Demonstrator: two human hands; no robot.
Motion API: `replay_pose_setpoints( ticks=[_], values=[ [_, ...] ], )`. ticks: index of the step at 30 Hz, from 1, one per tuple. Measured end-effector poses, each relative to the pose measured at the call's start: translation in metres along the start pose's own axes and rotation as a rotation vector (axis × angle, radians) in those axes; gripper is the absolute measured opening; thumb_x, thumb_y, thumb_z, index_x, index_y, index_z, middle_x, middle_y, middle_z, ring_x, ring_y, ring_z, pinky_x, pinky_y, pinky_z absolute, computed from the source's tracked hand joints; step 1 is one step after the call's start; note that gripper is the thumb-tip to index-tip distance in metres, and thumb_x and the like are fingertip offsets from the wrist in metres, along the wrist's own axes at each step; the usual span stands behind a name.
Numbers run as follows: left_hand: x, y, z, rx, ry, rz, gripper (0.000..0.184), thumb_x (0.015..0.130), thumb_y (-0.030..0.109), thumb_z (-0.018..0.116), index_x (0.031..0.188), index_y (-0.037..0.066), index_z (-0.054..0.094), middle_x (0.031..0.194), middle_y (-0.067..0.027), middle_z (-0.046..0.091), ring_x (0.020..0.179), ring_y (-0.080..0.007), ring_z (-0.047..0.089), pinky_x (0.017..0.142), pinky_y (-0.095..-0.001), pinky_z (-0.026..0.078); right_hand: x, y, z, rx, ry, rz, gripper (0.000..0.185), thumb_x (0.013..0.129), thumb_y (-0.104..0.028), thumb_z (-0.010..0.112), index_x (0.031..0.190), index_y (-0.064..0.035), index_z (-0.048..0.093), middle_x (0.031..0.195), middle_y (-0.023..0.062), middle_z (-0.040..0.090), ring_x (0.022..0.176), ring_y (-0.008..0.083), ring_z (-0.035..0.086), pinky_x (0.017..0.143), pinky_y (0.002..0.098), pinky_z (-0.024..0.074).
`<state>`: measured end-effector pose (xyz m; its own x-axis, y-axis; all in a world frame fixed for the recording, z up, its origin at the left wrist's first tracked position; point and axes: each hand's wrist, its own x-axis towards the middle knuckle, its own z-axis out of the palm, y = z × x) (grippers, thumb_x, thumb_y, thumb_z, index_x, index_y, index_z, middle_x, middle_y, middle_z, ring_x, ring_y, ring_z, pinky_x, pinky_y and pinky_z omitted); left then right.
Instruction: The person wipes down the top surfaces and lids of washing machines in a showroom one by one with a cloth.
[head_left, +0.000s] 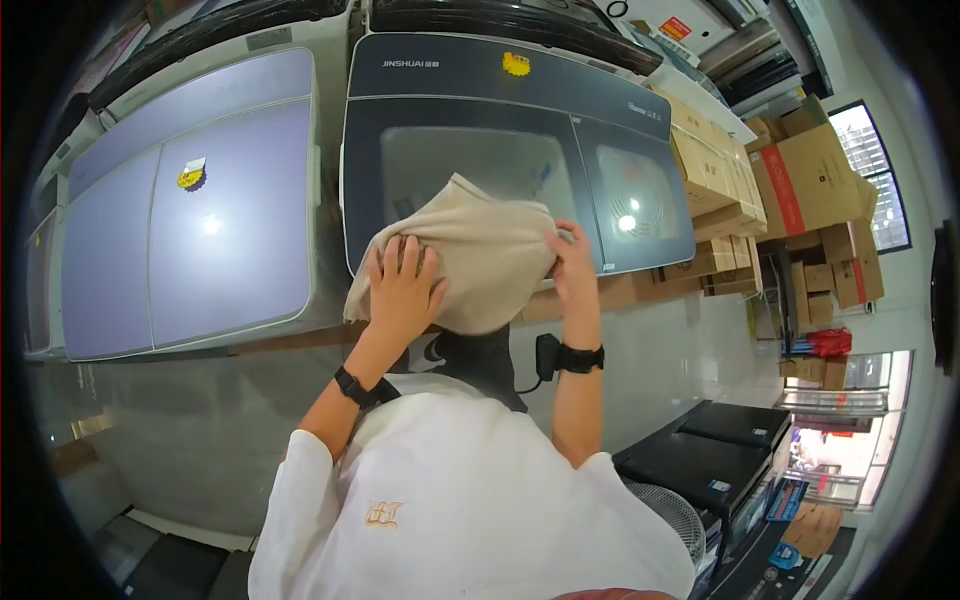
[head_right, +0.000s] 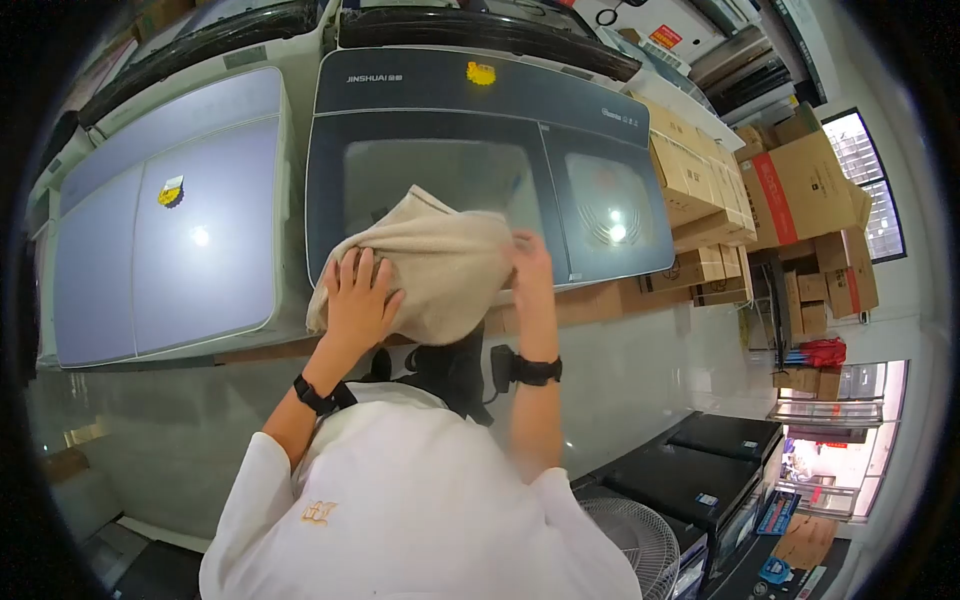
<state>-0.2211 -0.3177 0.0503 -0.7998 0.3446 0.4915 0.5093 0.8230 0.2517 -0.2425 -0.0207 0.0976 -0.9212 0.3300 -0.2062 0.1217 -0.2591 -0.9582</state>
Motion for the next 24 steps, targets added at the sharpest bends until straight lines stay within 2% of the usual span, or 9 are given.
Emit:
replay_pose_setpoints(
  ticks=[4,6,9,12,15,18,19,21,24],
  values=[
    [0.004,0.003,0.002,-0.014,-0.003,-0.021,0.054,0.09,0.041,0.068,0.131,0.006,0.06,0.143,-0.0208,0.05,0.138,-0.0429,0.041,0.115,-0.0639,0.027,0.008,0.007,-0.035,-0.231,0.177,-0.113,0.026,0.094,-0.001,0.067,0.12,-0.0014,0.063,0.097,0.0084,0.07,0.087,0.0176,0.068,0.073,0.0292,0.0531],
    [0.006,0.005,0.0,-0.045,-0.021,-0.035,0.054,0.089,0.04,0.068,0.131,0.006,0.061,0.145,-0.0211,0.05,0.14,-0.0434,0.04,0.116,-0.0643,0.026,-0.007,-0.002,-0.015,-0.488,0.294,-0.2,0.025,0.093,0.0,0.066,0.118,-0.0015,0.065,0.098,0.0094,0.071,0.087,0.0205,0.069,0.076,0.0309,0.0544],
    [0.016,-0.004,0.0,-0.104,-0.024,-0.069,0.053,0.088,0.037,0.07,0.132,0.008,0.061,0.15,-0.0218,0.047,0.144,-0.0428,0.038,0.118,-0.065,0.023,-0.011,0.022,0.001,-0.913,0.262,-0.553,0.024,0.092,-0.007,0.068,0.116,-0.0039,0.068,0.107,0.0126,0.071,0.095,0.0279,0.069,0.085,0.0384,0.0553],
    [0.027,-0.025,0.006,-0.158,-0.025,-0.098,0.054,0.088,0.036,0.072,0.134,0.009,0.061,0.158,-0.021,0.043,0.149,-0.0405,0.035,0.12,-0.0656,0.021,-0.023,0.032,0.021,-1.33,0.147,-0.763,0.032,0.091,-0.016,0.071,0.122,-0.0076,0.07,0.122,0.0172,0.068,0.109,0.0369,0.066,0.097,0.0476,0.0513],
    [0.038,-0.033,-0.002,-0.098,-0.129,-0.167,0.056,0.09,0.037,0.071,0.14,0.012,0.06,0.166,-0.0155,0.038,0.154,-0.0387,0.031,0.122,-0.0655,0.019,-0.043,0.036,0.046,-1.48,0.183,-0.731,0.038,0.092,-0.022,0.071,0.128,-0.011,0.07,0.14,0.0203,0.06,0.129,0.041,0.057,0.11,0.0537,0.0425],
    [0.031,-0.039,-0.001,-0.015,-0.119,-0.19,0.058,0.092,0.037,0.07,0.145,0.017,0.059,0.166,-0.0141,0.039,0.154,-0.0401,0.03,0.123,-0.0657,0.018,-0.06,0.031,0.063,-1.377,0.133,-0.784,0.042,0.093,-0.021,0.068,0.133,-0.0102,0.068,0.152,0.0218,0.052,0.14,0.042,0.048,0.117,0.0577,0.035],
    [0.026,-0.038,-0.003,0.001,-0.132,-0.204,0.06,0.094,0.038,0.068,0.15,0.021,0.056,0.166,-0.0155,0.037,0.155,-0.0411,0.029,0.123,-0.0663,0.018,-0.067,0.035,0.067,-1.333,-0.016,-0.767,0.042,0.093,-0.021,0.068,0.134,-0.0093,0.068,0.152,0.0224,0.051,0.141,0.0422,0.047,0.117,0.0583,0.0344],
    [0.014,-0.033,-0.009,-0.008,-0.111,-0.233,0.061,0.095,0.038,0.067,0.152,0.021,0.054,0.167,-0.0171,0.035,0.155,-0.0424,0.028,0.123,-0.0661,0.019,-0.081,0.045,0.073,-1.229,-0.296,-0.723,0.042,0.094,-0.022,0.067,0.134,-0.0077,0.068,0.154,0.0237,0.049,0.143,0.0427,0.045,0.118,0.0596,0.0334],
    [0.004,-0.033,-0.015,-0.012,-0.116,-0.246,0.063,0.096,0.037,0.065,0.155,0.02,0.051,0.167,-0.0204,0.034,0.155,-0.0447,0.026,0.123,-0.0655,0.02,-0.082,0.056,0.08,-1.374,-0.225,-0.815,0.043,0.095,-0.023,0.066,0.134,-0.0042,0.067,0.15,0.0258,0.053,0.137,0.0458,0.05,0.115,0.0576,0.0375]
  ],
)
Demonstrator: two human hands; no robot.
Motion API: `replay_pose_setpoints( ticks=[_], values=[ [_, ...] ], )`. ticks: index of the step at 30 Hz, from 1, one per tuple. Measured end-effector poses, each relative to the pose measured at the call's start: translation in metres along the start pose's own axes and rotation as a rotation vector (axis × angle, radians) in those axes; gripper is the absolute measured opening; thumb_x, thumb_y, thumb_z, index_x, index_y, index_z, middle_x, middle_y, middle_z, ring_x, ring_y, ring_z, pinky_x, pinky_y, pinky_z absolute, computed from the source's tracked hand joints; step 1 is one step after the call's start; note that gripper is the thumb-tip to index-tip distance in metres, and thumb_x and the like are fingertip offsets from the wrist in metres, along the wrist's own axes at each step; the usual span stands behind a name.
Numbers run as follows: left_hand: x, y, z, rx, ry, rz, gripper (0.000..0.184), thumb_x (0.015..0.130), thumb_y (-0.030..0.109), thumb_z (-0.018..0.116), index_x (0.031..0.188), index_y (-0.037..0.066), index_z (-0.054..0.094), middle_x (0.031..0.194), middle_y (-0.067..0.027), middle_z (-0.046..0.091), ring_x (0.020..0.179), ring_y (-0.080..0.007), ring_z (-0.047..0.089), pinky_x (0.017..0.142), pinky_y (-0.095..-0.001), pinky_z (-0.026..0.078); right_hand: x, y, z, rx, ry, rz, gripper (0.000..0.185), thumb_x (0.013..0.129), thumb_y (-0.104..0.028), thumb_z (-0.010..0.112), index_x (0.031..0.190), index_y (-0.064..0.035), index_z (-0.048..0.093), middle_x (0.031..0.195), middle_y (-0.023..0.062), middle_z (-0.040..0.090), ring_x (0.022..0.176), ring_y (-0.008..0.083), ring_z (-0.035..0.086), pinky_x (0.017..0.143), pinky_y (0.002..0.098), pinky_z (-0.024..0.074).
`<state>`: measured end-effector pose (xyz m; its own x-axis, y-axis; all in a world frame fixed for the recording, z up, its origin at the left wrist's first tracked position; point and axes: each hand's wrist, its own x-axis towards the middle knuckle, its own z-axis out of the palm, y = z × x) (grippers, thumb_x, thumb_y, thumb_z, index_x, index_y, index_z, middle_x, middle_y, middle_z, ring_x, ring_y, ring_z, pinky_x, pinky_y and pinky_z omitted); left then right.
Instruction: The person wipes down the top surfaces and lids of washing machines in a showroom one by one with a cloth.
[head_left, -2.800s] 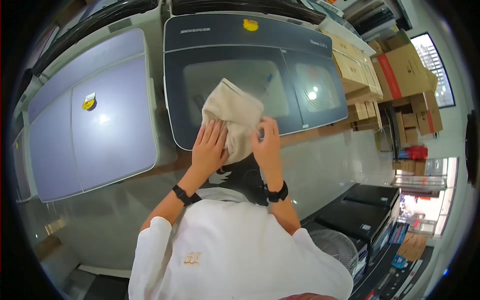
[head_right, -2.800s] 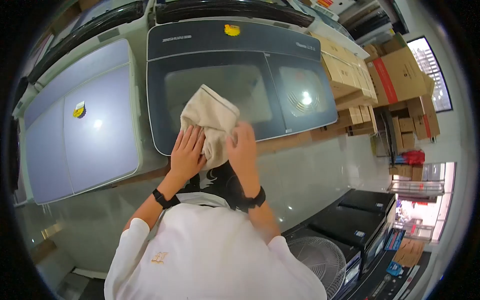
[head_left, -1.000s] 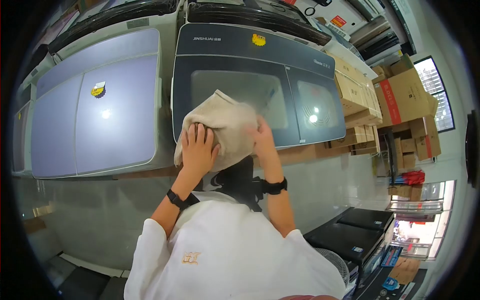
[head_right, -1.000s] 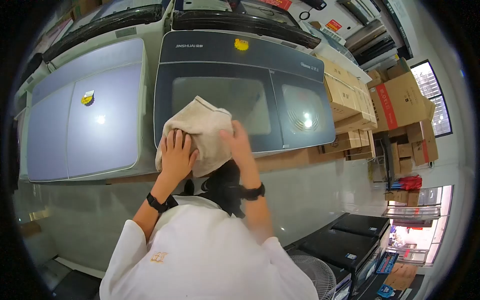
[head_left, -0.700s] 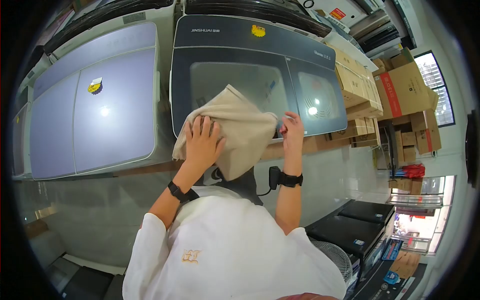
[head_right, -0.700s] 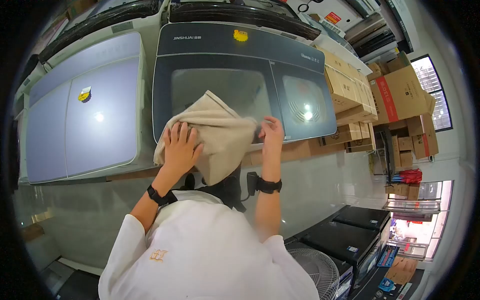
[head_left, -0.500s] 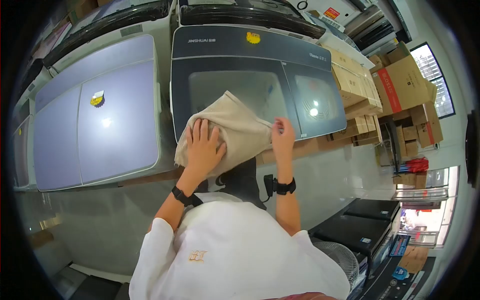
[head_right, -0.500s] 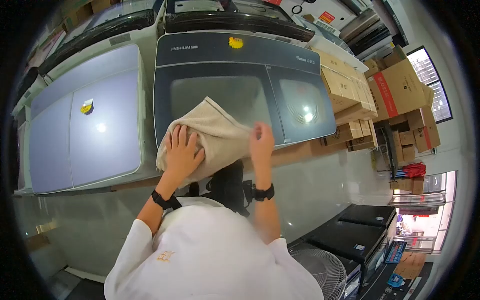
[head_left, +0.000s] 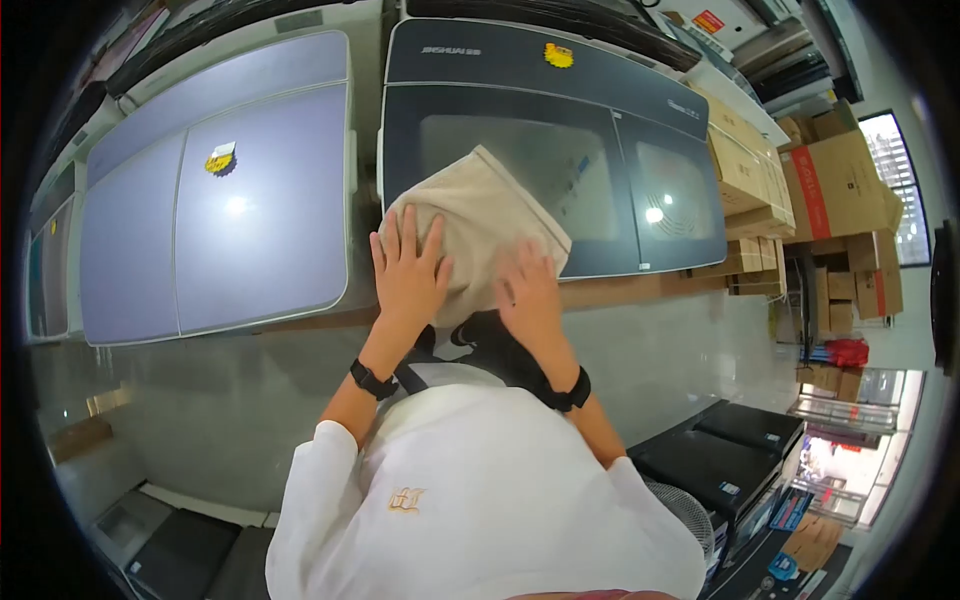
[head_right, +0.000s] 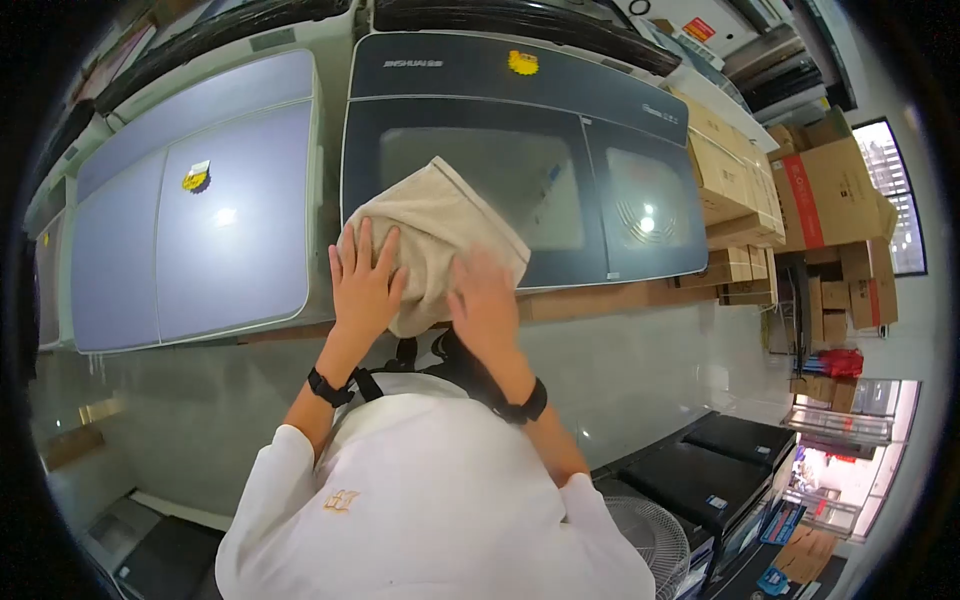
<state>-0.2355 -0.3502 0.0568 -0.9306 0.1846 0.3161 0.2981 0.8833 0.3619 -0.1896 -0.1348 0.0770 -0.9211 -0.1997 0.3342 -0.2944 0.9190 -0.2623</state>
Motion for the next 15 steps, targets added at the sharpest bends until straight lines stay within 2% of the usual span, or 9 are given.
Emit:
replay_pose_setpoints(
  ticks=[3,6,9,12,15],
  values=[
    [0.001,-0.006,-0.005,0.013,-0.015,-0.018,0.064,0.094,0.036,0.066,0.154,0.018,0.051,0.165,-0.0224,0.036,0.154,-0.0462,0.028,0.123,-0.0646,0.021,0.027,0.018,0.006,-0.071,-0.04,-0.032,0.043,0.094,-0.023,0.066,0.133,-0.0033,0.067,0.146,0.027,0.057,0.135,0.047,0.052,0.114,0.0573,0.0393],
    [0.028,-0.01,0.008,0.013,-0.007,-0.035,0.066,0.092,0.035,0.068,0.152,0.015,0.052,0.162,-0.0254,0.038,0.152,-0.0475,0.03,0.124,-0.0631,0.021,0.066,0.023,0.009,0.068,-0.101,-0.01,0.044,0.094,-0.024,0.066,0.132,-0.0017,0.067,0.146,0.0273,0.057,0.136,0.0465,0.051,0.114,0.0588,0.0389],
    [0.05,-0.015,0.022,0.055,0.041,-0.039,0.068,0.091,0.036,0.07,0.152,0.011,0.051,0.159,-0.0301,0.039,0.15,-0.0517,0.031,0.124,-0.0613,0.022,0.088,0.03,0.035,-0.04,-0.153,-0.064,0.044,0.094,-0.024,0.066,0.131,-0.0013,0.068,0.144,0.0258,0.058,0.137,0.0458,0.051,0.114,0.0585,0.0389],
    [0.039,-0.005,0.025,0.072,0.05,-0.035,0.074,0.089,0.038,0.072,0.153,0.009,0.05,0.16,-0.033,0.035,0.15,-0.0546,0.028,0.124,-0.062,0.021,0.066,0.003,0.024,0.124,-0.08,-0.049,0.041,0.093,-0.02,0.066,0.129,-0.0002,0.069,0.144,0.0236,0.059,0.137,0.0454,0.051,0.114,0.0553,0.0404],
    [0.007,0.01,0.01,0.003,0.049,0.005,0.078,0.089,0.039,0.073,0.155,0.007,0.047,0.159,-0.036,0.033,0.148,-0.0577,0.028,0.122,-0.0638,0.022,0.029,0.001,0.004,0.149,-0.002,-0.157,0.038,0.092,-0.014,0.066,0.128,-0.002,0.069,0.143,0.0224,0.06,0.137,0.0448,0.051,0.114,0.0536,0.0408]
  ],
)
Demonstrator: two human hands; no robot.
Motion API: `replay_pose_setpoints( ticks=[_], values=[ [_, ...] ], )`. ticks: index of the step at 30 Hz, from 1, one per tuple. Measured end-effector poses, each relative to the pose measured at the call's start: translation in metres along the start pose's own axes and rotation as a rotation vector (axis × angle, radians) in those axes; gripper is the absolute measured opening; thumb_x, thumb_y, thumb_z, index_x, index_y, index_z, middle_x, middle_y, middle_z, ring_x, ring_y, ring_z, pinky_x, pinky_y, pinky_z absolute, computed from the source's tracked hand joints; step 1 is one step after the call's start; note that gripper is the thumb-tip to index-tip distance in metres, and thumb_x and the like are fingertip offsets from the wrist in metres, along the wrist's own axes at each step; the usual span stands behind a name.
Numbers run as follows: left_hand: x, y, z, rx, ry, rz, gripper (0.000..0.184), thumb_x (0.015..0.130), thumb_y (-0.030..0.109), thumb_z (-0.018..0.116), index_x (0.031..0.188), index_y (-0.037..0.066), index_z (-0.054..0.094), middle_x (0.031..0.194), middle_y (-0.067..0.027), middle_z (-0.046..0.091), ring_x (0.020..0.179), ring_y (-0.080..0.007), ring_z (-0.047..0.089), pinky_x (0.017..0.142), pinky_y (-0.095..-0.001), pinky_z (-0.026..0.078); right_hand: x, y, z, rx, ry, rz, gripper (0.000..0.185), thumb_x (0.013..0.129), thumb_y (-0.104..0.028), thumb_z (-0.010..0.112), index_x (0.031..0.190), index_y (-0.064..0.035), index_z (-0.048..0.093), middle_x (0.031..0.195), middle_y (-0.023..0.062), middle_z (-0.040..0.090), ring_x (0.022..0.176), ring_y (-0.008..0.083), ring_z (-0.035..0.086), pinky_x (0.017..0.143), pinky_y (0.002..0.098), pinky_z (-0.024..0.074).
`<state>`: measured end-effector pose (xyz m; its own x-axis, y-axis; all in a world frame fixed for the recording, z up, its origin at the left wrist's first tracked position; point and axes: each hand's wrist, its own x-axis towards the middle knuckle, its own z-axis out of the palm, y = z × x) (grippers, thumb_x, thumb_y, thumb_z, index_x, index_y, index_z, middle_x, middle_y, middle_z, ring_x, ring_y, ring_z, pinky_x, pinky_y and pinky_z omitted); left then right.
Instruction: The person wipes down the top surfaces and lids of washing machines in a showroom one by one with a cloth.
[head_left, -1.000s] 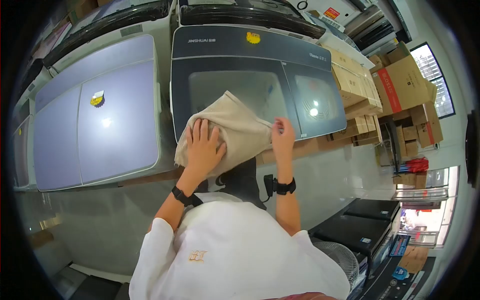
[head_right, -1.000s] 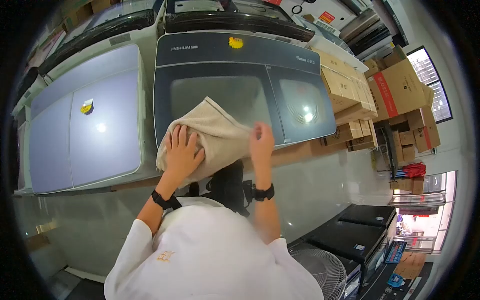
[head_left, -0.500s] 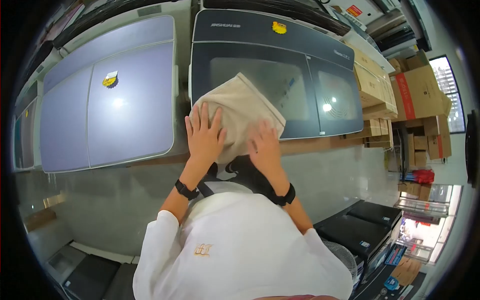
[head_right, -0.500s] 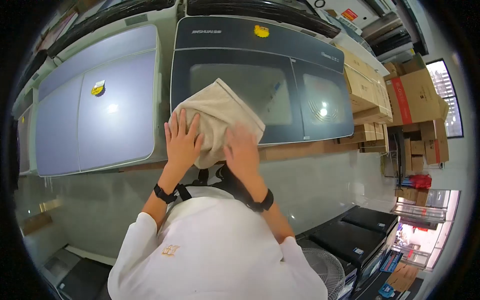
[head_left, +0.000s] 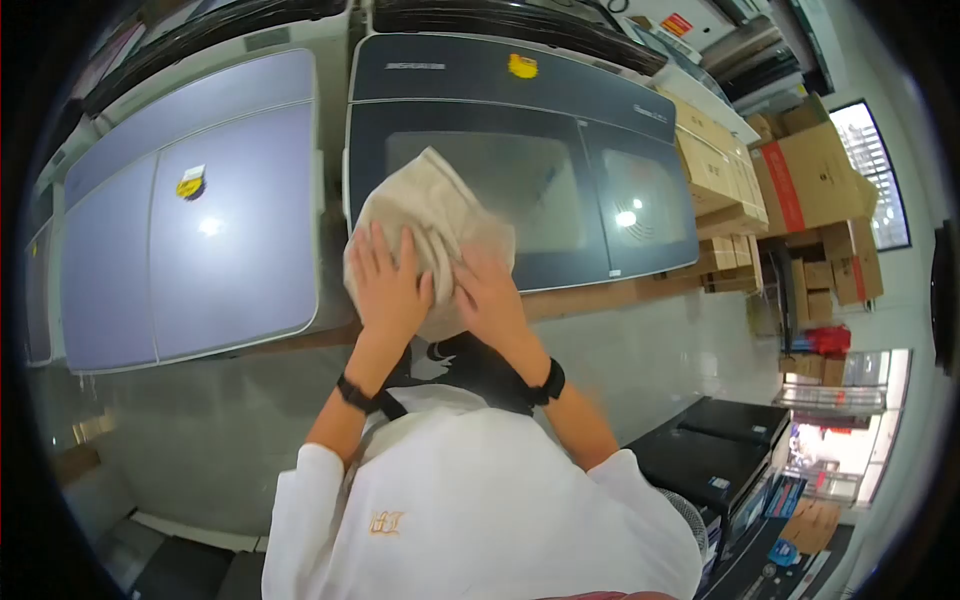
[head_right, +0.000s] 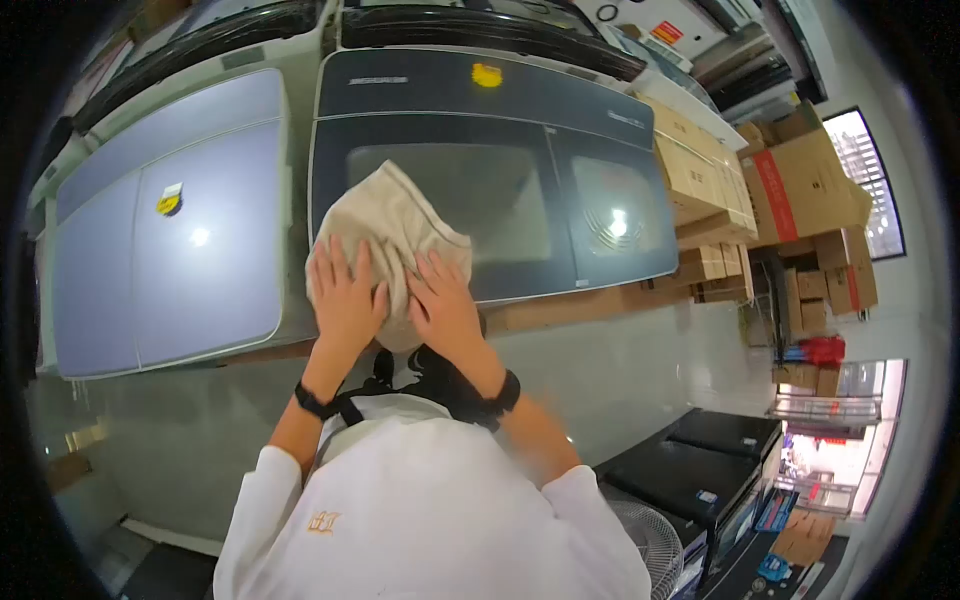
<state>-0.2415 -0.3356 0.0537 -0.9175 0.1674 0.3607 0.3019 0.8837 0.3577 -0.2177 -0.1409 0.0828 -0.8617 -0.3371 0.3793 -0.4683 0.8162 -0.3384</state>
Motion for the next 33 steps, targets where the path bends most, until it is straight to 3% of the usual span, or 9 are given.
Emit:
replay_pose_setpoints(
  ticks=[6,10,12,18,21,24,26,29,33],
  values=[
    [0.006,-0.004,-0.015,0.109,-0.204,0.022,0.088,0.087,0.05,0.074,0.159,0.01,0.043,0.162,-0.0353,0.029,0.15,-0.0585,0.024,0.123,-0.0643,0.02,0.002,0.041,-0.008,0.029,-0.01,0.223,0.035,0.093,-0.013,0.065,0.127,-0.0063,0.071,0.143,0.0221,0.06,0.137,0.0453,0.051,0.113,0.0542,0.041],
    [0.069,-0.02,0.001,0.18,-0.359,-0.006,0.089,0.09,0.057,0.069,0.161,0.011,0.039,0.163,-0.036,0.027,0.147,-0.0637,0.026,0.121,-0.0666,0.024,0.061,0.062,0.034,-0.188,0.084,0.179,0.042,0.093,-0.026,0.067,0.128,-0.0033,0.07,0.143,0.0256,0.059,0.136,0.0478,0.051,0.114,0.0571,0.0382],
    [0.095,-0.022,0.009,0.195,-0.462,-0.087,0.087,0.092,0.055,0.069,0.162,0.013,0.037,0.165,-0.0342,0.027,0.147,-0.0644,0.025,0.119,-0.0671,0.026,0.079,0.033,0.029,-0.135,0.04,0.187,0.046,0.091,-0.029,0.069,0.129,-0.0018,0.069,0.143,0.0267,0.058,0.137,0.0491,0.049,0.117,0.0579,0.0355],
    [0.052,-0.028,-0.007,0.144,-0.391,-0.018,0.092,0.087,0.048,0.077,0.162,0.014,0.037,0.166,-0.0338,0.023,0.15,-0.0622,0.02,0.121,-0.0654,0.025,0.022,0.016,0.01,0.022,-0.078,0.05,0.043,0.093,-0.022,0.068,0.133,-0.0054,0.068,0.149,0.0234,0.056,0.14,0.047,0.048,0.116,0.0525,0.0394],
    [0.039,-0.034,-0.012,0.098,-0.389,0.009,0.095,0.085,0.045,0.079,0.163,0.015,0.035,0.166,-0.0336,0.021,0.15,-0.0626,0.018,0.122,-0.0636,0.026,0.008,0.046,-0.004,0.035,-0.1,0.189,0.038,0.095,-0.023,0.066,0.13,-0.0092,0.071,0.151,0.022,0.055,0.142,0.0456,0.047,0.115,0.0494,0.0422],
    [0.066,-0.038,-0.016,0.128,-0.471,0.037,0.097,0.085,0.047,0.078,0.165,0.018,0.031,0.166,-0.0327,0.024,0.149,-0.0638,0.019,0.122,-0.0635,0.027,0.047,0.087,0.01,-0.089,-0.012,0.155,0.037,0.095,-0.024,0.063,0.127,-0.0093,0.072,0.141,0.0254,0.061,0.131,0.0448,0.056,0.11,0.051,0.0455],
    [0.099,-0.047,0.004,0.138,-0.441,0.009,0.094,0.087,0.048,0.077,0.164,0.02,0.033,0.166,-0.0324,0.026,0.149,-0.064,0.02,0.122,-0.0632,0.026,0.089,0.084,0.001,-0.028,-0.133,0.258,0.041,0.097,-0.031,0.06,0.129,-0.0089,0.071,0.143,0.0262,0.059,0.129,0.047,0.055,0.108,0.0517,0.0466],
    [0.145,-0.05,0.013,0.156,-0.465,-0.051,0.087,0.089,0.05,0.074,0.162,0.021,0.037,0.165,-0.0325,0.027,0.149,-0.0642,0.02,0.122,-0.063,0.026,0.115,0.07,0.004,-0.105,-0.253,0.179,0.045,0.098,-0.038,0.059,0.131,-0.0083,0.07,0.146,0.0249,0.057,0.132,0.0488,0.053,0.11,0.0517,0.0456],
    [0.138,-0.048,0.019,0.204,-0.435,-0.068,0.079,0.09,0.052,0.071,0.158,0.02,0.045,0.167,-0.0295,0.025,0.15,-0.061,0.021,0.123,-0.0627,0.025,0.071,0.054,0.015,-0.025,-0.199,0.048,0.046,0.097,-0.036,0.061,0.134,-0.0094,0.068,0.15,0.0222,0.055,0.138,0.0491,0.049,0.114,0.0519,0.0426]
  ],
)
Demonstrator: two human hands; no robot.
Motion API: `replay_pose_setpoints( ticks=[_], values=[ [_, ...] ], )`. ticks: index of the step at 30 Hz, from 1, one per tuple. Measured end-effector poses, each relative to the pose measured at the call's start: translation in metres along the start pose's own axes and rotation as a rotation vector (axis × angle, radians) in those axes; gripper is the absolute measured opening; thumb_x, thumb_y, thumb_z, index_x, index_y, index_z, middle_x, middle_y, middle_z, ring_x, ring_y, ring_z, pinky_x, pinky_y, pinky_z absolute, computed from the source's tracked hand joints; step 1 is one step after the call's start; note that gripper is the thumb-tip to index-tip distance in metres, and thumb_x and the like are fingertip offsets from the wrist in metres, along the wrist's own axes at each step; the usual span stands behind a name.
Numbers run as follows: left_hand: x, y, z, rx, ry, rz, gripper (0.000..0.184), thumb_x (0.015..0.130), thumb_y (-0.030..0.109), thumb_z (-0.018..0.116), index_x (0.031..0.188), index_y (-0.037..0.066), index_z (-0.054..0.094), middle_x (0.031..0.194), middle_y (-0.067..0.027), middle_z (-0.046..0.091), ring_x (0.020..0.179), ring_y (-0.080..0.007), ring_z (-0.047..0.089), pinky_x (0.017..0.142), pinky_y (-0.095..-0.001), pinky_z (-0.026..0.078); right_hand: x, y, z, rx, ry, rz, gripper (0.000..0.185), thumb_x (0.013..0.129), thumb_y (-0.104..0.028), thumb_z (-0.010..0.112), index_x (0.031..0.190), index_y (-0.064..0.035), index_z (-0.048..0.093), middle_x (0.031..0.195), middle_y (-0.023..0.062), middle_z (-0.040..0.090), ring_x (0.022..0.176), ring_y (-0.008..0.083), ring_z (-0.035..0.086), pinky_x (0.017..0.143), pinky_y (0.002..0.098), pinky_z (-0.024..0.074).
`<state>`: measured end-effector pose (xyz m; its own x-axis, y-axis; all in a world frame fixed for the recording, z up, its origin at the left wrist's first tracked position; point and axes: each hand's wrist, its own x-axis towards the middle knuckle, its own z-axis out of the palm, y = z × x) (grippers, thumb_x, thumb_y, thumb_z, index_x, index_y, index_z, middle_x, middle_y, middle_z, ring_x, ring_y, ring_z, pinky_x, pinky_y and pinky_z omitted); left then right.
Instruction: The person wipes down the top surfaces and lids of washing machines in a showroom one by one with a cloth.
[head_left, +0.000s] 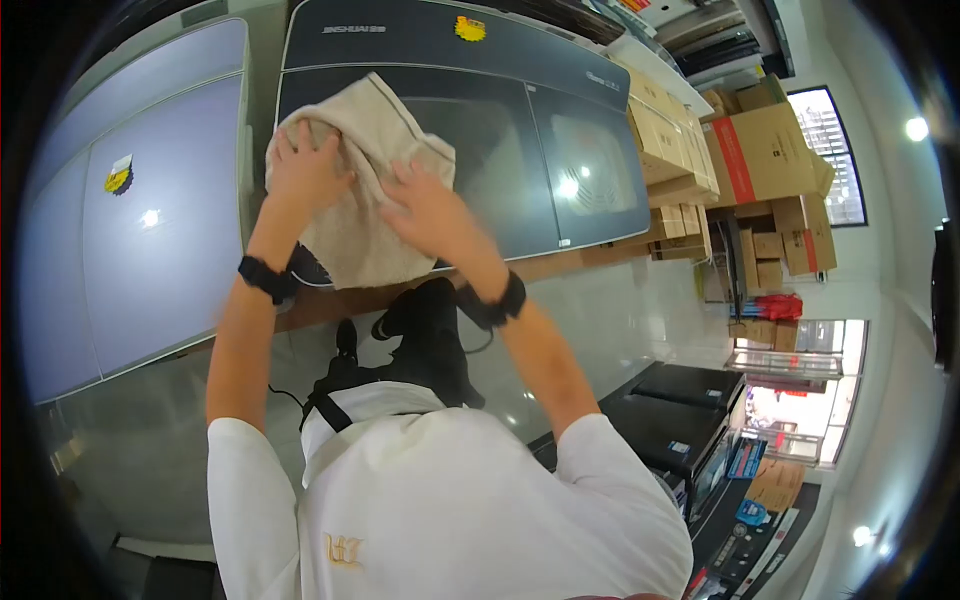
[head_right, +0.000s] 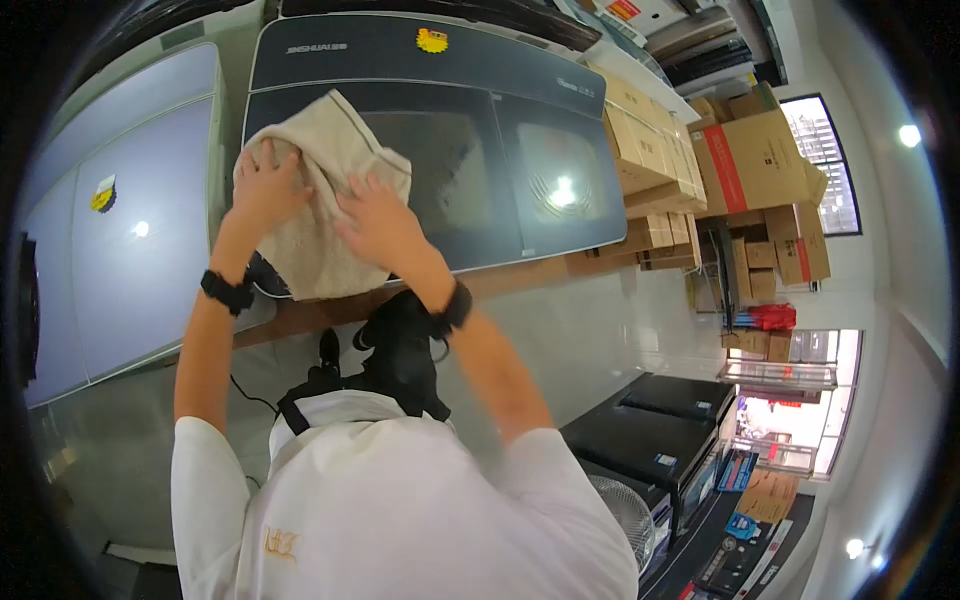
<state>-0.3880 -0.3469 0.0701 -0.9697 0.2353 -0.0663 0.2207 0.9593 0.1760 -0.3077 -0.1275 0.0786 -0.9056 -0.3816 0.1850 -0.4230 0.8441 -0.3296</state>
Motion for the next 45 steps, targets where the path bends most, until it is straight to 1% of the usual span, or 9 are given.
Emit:
replay_pose_setpoints(
  ticks=[4,9,12,14,17,22,25,31,45],
  values=[
    [-0.056,-0.005,0.024,-0.072,0.186,0.026,0.079,0.091,0.051,0.07,0.159,0.021,0.044,0.167,-0.0292,0.025,0.149,-0.0602,0.026,0.123,-0.0628,0.024,-0.033,0.009,-0.009,0.044,0.013,-0.052,0.043,0.097,-0.03,0.062,0.135,-0.0111,0.068,0.152,0.0211,0.054,0.141,0.0476,0.047,0.116,0.0515,0.0412],
    [-0.056,-0.012,0.016,-0.353,0.102,0.04,0.084,0.093,0.054,0.067,0.164,0.024,0.034,0.17,-0.0253,0.021,0.148,-0.0591,0.027,0.123,-0.0626,0.025,0.012,0.05,-0.008,-0.021,-0.004,0.048,0.043,0.096,-0.029,0.062,0.134,-0.0115,0.069,0.153,0.0193,0.053,0.142,0.0456,0.047,0.115,0.0525,0.0415],
    [-0.028,-0.033,0.04,-0.3,0.218,0.152,0.082,0.096,0.054,0.062,0.166,0.026,0.03,0.172,-0.0202,0.019,0.148,-0.0596,0.027,0.121,-0.0649,0.026,0.037,0.032,-0.012,-0.087,-0.023,0.114,0.045,0.095,-0.031,0.063,0.134,-0.0092,0.068,0.151,0.0173,0.056,0.143,0.0434,0.046,0.115,0.0543,0.0397],
    [-0.035,-0.024,0.039,-0.186,0.198,0.086,0.08,0.097,0.054,0.06,0.166,0.026,0.031,0.173,-0.0185,0.02,0.149,-0.0596,0.026,0.12,-0.0672,0.027,0.036,0.011,-0.003,-0.183,0.048,0.128,0.047,0.094,-0.031,0.064,0.134,-0.0079,0.068,0.15,0.0161,0.057,0.145,0.0416,0.044,0.117,0.0553,0.0373],
    [-0.071,0.006,0.021,-0.109,0.186,-0.04,0.073,0.1,0.053,0.056,0.165,0.025,0.035,0.172,-0.0188,0.021,0.149,-0.0597,0.025,0.118,-0.0712,0.026,-0.008,0.002,0.022,-0.097,0.228,-0.038,0.049,0.092,-0.03,0.068,0.135,-0.0071,0.066,0.15,0.0143,0.057,0.145,0.0381,0.044,0.119,0.0544,0.0348],
    [-0.131,0.031,0.036,0.064,0.272,0.103,0.067,0.103,0.049,0.053,0.162,0.019,0.04,0.171,-0.0199,0.025,0.151,-0.0597,0.021,0.119,-0.0724,0.021,-0.099,-0.031,0.003,0.018,0.298,0.104,0.049,0.089,-0.028,0.073,0.134,-0.0086,0.067,0.149,0.0118,0.057,0.143,0.0342,0.047,0.119,0.0529,0.0352],
    [-0.141,0.048,0.034,0.126,0.178,0.194,0.073,0.105,0.053,0.049,0.166,0.017,0.03,0.17,-0.0253,0.022,0.151,-0.0626,0.017,0.119,-0.0732,0.017,-0.125,-0.018,-0.008,0.016,0.272,0.174,0.05,0.089,-0.029,0.073,0.134,-0.0086,0.067,0.148,0.0119,0.058,0.142,0.0347,0.047,0.119,0.0521,0.0353],
    [-0.111,0.095,0.028,0.102,0.099,0.302,0.085,0.102,0.061,0.048,0.166,0.009,0.027,0.168,-0.0342,0.015,0.149,-0.0666,0.012,0.118,-0.0739,0.014,-0.091,0.021,-0.004,-0.09,0.552,0.252,0.048,0.089,-0.029,0.071,0.133,-0.0106,0.068,0.147,0.0114,0.059,0.141,0.0353,0.049,0.119,0.0501,0.0356],
    [-0.114,0.097,0.025,0.138,0.064,0.459,0.085,0.099,0.06,0.055,0.165,0.012,0.031,0.171,-0.0266,0.017,0.153,-0.0585,0.015,0.122,-0.0671,0.015,-0.137,0.013,-0.007,0.01,0.545,0.3,0.048,0.089,-0.029,0.072,0.133,-0.0114,0.067,0.152,0.0121,0.055,0.142,0.0333,0.049,0.12,0.05,0.0348]
  ],
)
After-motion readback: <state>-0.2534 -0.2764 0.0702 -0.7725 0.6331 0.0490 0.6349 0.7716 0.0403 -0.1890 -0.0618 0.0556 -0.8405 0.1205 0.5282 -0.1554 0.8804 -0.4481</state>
